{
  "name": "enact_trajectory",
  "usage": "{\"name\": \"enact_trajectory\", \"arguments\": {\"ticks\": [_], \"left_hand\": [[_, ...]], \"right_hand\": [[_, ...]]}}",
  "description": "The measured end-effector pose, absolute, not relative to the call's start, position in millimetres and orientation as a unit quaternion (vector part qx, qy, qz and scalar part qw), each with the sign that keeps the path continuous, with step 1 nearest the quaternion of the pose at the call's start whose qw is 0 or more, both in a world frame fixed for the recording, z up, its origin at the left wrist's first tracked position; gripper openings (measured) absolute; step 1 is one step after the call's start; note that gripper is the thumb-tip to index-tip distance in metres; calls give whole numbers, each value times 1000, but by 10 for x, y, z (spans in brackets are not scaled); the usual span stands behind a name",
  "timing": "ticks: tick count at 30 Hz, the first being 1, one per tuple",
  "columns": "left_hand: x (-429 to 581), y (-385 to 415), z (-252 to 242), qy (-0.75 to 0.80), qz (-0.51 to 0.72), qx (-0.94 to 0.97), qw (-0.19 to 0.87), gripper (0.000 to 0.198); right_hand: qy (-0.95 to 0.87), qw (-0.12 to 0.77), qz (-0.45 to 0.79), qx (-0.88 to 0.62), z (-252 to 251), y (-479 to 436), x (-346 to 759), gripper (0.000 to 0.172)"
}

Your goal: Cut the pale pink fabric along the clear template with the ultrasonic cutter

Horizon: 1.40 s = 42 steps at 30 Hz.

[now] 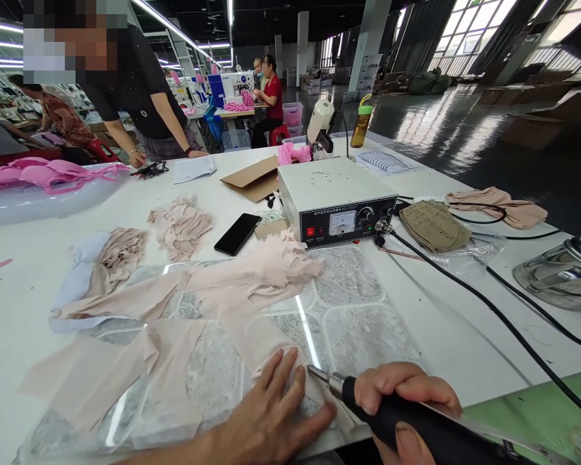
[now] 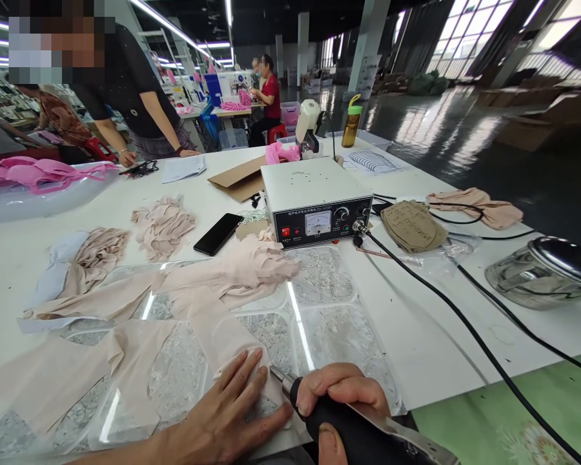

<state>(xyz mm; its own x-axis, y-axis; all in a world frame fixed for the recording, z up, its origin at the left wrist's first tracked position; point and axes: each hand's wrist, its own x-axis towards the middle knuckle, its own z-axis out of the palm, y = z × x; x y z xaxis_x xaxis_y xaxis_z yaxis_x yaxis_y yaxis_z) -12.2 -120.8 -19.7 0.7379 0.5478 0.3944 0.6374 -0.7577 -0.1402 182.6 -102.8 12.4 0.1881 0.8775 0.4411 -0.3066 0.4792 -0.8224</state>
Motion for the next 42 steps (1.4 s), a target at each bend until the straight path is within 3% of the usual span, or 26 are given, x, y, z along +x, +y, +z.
{"name": "enact_trajectory", "arguments": {"ticks": [42], "left_hand": [[-121,-1206,-310,-334,-198,-909,150,45]], "right_hand": [[-467,708,438,-297,13,-918,1756,9]]}}
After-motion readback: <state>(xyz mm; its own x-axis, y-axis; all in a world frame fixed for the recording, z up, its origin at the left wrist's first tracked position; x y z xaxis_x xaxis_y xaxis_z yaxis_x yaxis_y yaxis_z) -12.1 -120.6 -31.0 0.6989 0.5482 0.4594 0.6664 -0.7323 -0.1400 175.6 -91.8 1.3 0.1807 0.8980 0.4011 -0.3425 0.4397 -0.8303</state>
